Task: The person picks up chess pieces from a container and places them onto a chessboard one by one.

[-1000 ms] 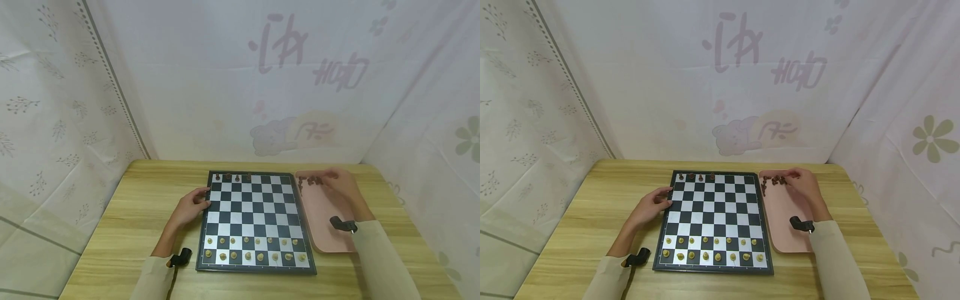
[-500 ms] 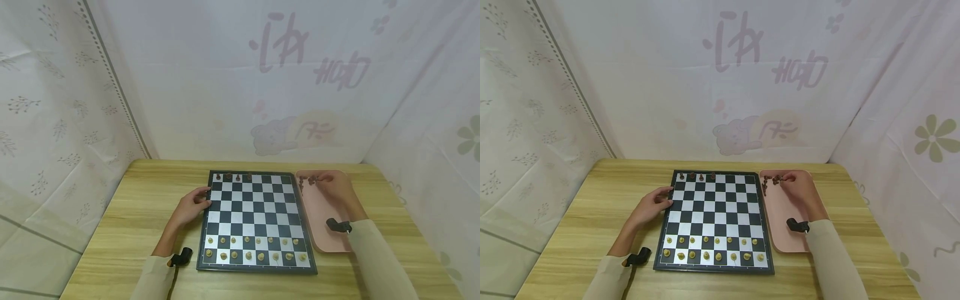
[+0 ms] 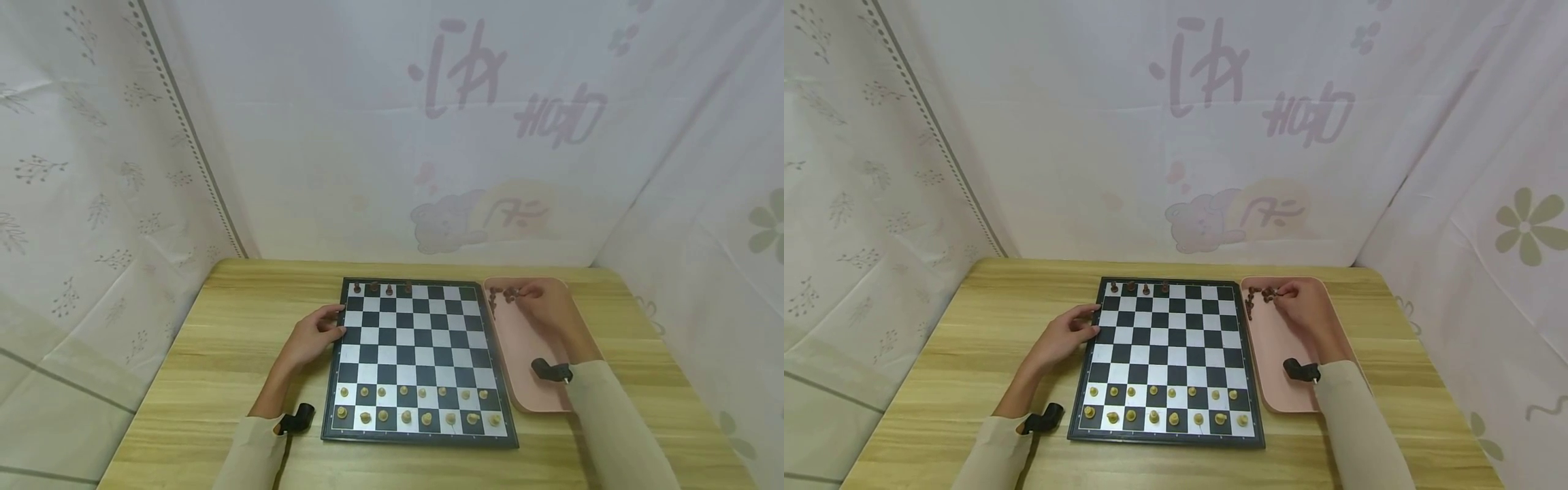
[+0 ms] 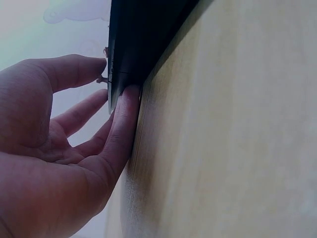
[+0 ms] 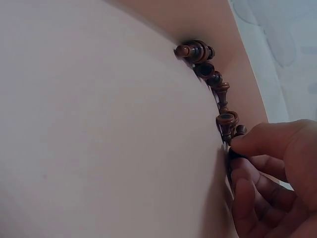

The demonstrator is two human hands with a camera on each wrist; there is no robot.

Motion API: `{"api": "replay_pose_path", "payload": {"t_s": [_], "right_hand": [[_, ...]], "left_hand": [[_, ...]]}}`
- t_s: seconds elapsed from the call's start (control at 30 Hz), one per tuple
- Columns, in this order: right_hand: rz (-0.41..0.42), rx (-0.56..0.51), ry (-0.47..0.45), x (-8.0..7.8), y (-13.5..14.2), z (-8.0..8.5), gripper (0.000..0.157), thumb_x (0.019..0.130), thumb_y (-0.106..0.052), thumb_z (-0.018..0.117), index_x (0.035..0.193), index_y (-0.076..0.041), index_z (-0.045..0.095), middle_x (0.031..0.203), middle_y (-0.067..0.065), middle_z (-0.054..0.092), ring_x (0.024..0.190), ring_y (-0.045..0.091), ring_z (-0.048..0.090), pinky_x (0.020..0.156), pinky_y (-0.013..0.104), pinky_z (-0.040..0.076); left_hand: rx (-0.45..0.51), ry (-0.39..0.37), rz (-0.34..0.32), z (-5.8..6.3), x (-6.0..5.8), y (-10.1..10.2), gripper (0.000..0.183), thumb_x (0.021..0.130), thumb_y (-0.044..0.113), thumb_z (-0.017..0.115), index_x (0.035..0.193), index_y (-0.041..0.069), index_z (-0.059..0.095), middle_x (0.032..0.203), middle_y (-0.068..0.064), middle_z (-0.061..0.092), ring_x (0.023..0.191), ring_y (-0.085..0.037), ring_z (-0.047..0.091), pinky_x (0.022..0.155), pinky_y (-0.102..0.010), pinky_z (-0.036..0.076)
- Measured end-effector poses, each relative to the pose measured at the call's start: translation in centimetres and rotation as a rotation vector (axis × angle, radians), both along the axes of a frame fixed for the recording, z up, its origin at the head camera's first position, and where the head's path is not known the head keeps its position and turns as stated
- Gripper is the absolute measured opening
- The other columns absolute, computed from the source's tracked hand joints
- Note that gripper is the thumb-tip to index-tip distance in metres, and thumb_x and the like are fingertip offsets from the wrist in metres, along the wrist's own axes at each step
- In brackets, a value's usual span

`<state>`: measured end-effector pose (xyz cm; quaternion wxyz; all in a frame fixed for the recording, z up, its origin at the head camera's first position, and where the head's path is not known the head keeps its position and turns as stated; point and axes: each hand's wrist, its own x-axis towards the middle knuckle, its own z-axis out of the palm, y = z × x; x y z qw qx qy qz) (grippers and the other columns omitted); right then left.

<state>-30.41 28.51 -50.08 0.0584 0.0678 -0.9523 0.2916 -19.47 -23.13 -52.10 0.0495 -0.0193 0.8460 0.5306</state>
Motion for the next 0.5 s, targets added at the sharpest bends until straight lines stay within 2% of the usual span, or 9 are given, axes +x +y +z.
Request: {"api": "replay_pose_path", "payload": {"t_s": [0.1, 0.2, 0.3, 0.4, 0.5], "right_hand": [[0.007, -0.032, -0.013, 0.12, -0.05, -0.04, 0.012, 0.103, -0.010, 0.074, 0.104, -0.006, 0.085, 0.119, 0.014, 0.080, 0.107, 0.031, 0.067, 0.083, 0.036, 0.051], [0.023, -0.060, -0.018, 0.07, 0.01, -0.25, 0.016, 0.106, -0.011, 0.070, 0.104, -0.010, 0.085, 0.123, 0.008, 0.080, 0.111, 0.029, 0.067, 0.086, 0.035, 0.049], [0.020, -0.075, -0.022, -0.01, 0.20, -0.50, 0.017, 0.108, -0.014, 0.070, 0.114, -0.009, 0.084, 0.129, 0.012, 0.078, 0.118, 0.032, 0.067, 0.093, 0.043, 0.049], [0.013, -0.089, -0.036, -0.10, 0.34, -0.62, 0.027, 0.109, -0.018, 0.069, 0.130, -0.007, 0.080, 0.137, 0.018, 0.074, 0.128, 0.038, 0.065, 0.102, 0.054, 0.048], [0.018, -0.094, -0.041, -0.19, 0.28, -0.44, 0.032, 0.110, -0.019, 0.068, 0.138, -0.005, 0.076, 0.140, 0.020, 0.072, 0.135, 0.042, 0.062, 0.109, 0.060, 0.046]], "left_hand": [[0.003, -0.004, 0.001, -0.05, 0.01, 0.01, 0.049, 0.103, 0.014, 0.074, 0.152, 0.011, 0.066, 0.142, -0.018, 0.069, 0.109, -0.028, 0.073, 0.085, -0.041, 0.055], [0.004, -0.002, 0.002, -0.03, 0.06, 0.03, 0.049, 0.103, 0.014, 0.074, 0.151, 0.010, 0.066, 0.142, -0.018, 0.069, 0.109, -0.028, 0.073, 0.085, -0.041, 0.055], [0.003, 0.002, 0.004, -0.05, 0.10, 0.06, 0.049, 0.104, 0.014, 0.074, 0.152, 0.010, 0.066, 0.142, -0.018, 0.069, 0.109, -0.028, 0.073, 0.085, -0.042, 0.055], [0.004, 0.005, 0.006, -0.04, 0.10, 0.08, 0.049, 0.104, 0.014, 0.074, 0.152, 0.010, 0.066, 0.141, -0.018, 0.069, 0.108, -0.028, 0.073, 0.085, -0.043, 0.056], [0.006, 0.003, 0.005, -0.10, 0.07, 0.09, 0.049, 0.104, 0.014, 0.074, 0.152, 0.011, 0.066, 0.141, -0.018, 0.069, 0.108, -0.028, 0.073, 0.087, -0.043, 0.056]]}}
